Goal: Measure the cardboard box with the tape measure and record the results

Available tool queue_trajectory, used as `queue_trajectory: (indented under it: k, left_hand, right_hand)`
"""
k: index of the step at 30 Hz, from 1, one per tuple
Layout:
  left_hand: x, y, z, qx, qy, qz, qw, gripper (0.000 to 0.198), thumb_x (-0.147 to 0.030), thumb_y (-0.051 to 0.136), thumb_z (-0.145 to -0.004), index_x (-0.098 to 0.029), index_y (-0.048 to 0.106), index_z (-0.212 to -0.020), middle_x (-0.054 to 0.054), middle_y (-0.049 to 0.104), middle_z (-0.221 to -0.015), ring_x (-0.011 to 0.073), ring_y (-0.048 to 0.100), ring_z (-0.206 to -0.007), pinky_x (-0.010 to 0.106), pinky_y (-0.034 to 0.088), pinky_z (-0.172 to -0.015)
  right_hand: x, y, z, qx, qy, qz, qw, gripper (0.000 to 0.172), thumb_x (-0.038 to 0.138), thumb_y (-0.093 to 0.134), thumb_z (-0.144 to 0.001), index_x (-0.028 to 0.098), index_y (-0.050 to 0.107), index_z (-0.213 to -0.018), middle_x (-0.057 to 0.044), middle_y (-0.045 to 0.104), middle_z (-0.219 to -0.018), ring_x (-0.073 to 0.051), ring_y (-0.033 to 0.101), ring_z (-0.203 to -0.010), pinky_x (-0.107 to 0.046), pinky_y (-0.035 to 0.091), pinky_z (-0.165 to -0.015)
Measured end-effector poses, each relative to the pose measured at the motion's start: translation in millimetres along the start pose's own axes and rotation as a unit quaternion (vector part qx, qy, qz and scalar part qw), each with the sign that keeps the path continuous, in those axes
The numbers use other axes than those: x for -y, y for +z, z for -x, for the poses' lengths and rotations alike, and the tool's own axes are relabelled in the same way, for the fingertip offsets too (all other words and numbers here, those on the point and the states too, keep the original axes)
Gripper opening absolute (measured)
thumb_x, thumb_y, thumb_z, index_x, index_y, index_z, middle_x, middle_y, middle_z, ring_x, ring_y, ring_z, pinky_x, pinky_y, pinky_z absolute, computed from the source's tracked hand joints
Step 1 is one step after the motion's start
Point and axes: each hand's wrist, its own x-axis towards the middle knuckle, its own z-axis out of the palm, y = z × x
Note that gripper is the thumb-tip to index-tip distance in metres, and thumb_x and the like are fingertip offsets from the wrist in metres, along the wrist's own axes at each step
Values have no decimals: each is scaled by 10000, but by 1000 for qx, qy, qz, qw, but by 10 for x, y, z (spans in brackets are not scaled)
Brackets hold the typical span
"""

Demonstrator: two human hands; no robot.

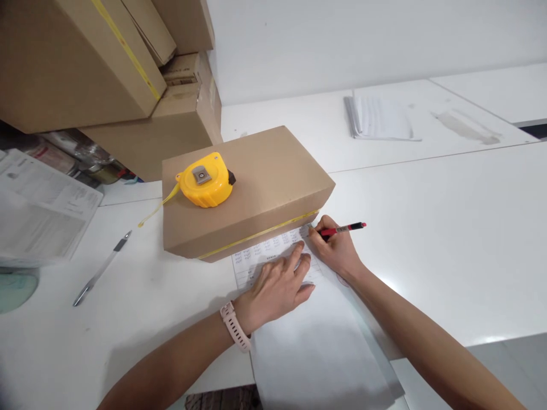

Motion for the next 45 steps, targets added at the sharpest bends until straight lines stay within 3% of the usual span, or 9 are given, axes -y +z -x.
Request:
queue_trajectory:
  k: [9, 14, 21, 26, 31, 35, 39, 42, 45]
  left_hand:
    - [8, -6, -10, 20, 5, 19, 1000, 552, -449, 540, -982, -91, 500, -1401, 233, 390, -1583, 265, 725, -918, 372, 624, -668]
    - [18, 39, 11, 5, 4, 24, 1000, 520, -446, 554, -975, -101, 518, -1362, 214, 392, -1589, 272, 722, -903, 400, 621, -658]
    - [5, -68, 56, -211, 54, 23, 976, 181, -191, 505, -948, -202, 666, -1031, 53, 740, -954, 155, 655, -643, 285, 473, -499]
    - [286, -708, 107, -511, -20, 2, 859, 265, -169, 595, -915, -214, 592, -1176, 81, 726, -1093, 220, 680, -949, 375, 527, -824]
    - [752, -1107, 53, -389, -245, 25, 888, 648, -336, 703, -860, -167, 428, -1422, 189, 513, -1467, 361, 454, -1355, 554, 384, -1094]
    - [961, -1159, 14, -371, -268, 100, 883, 618, -306, 677, -877, -154, 415, -1417, 169, 603, -1310, 320, 505, -1265, 487, 414, -1055]
    - [905, -1240, 100, -385, -252, 227, 859, 652, -360, 754, -814, -185, 427, -1350, 134, 617, -1214, 291, 549, -1184, 467, 429, -1029]
    - [720, -1313, 244, -320, -193, 455, 808, 658, -416, 773, -799, -233, 405, -1313, 102, 633, -1153, 253, 614, -1083, 404, 510, -914]
    - [527, -1364, 416, -235, -117, 597, 758, 719, -459, 797, -779, -258, 389, -1337, 103, 627, -1162, 253, 624, -1081, 366, 542, -846]
  right_hand:
    - [-23, -53, 12, -47, -21, 32, 998, 269, 323, 617, -894, 233, 456, -699, 38, 433, -627, -123, 383, -575, -274, 322, -530]
    - [-115, -349, 59, -77, -103, 172, 977, 115, 358, 562, -934, 253, 607, -948, -49, 631, -886, -200, 585, -754, -329, 447, -647]
    - [-288, -492, -7, -9, -171, 376, 911, 364, 164, 413, -869, 239, 693, -1089, -143, 661, -1001, -342, 593, -935, -422, 478, -651]
    - [-382, -398, -43, -37, -160, 374, 913, 446, 184, 365, -920, 257, 644, -1260, -120, 692, -1001, -336, 622, -938, -434, 483, -666]
    - [-308, -411, -16, -110, -120, 316, 935, 410, 257, 369, -932, 267, 630, -1248, -100, 703, -943, -323, 656, -937, -389, 457, -572]
    - [-103, -454, 56, -222, -166, 232, 932, 357, 347, 390, -962, 317, 650, -1204, -126, 693, -934, -343, 658, -832, -434, 452, -592]
    - [263, -432, 186, -269, -223, 111, 930, 199, 385, 525, -936, 402, 680, -1059, -101, 706, -979, -375, 661, -905, -478, 493, -633]
    - [709, -379, 264, -154, -149, -41, 976, 189, 470, 563, -940, 371, 697, -1030, -80, 721, -1031, -331, 679, -924, -469, 557, -690]
    - [1167, -340, 265, 97, -52, -242, 964, 395, 600, 526, -941, 329, 702, -1168, -80, 731, -1111, -301, 680, -1061, -479, 569, -917]
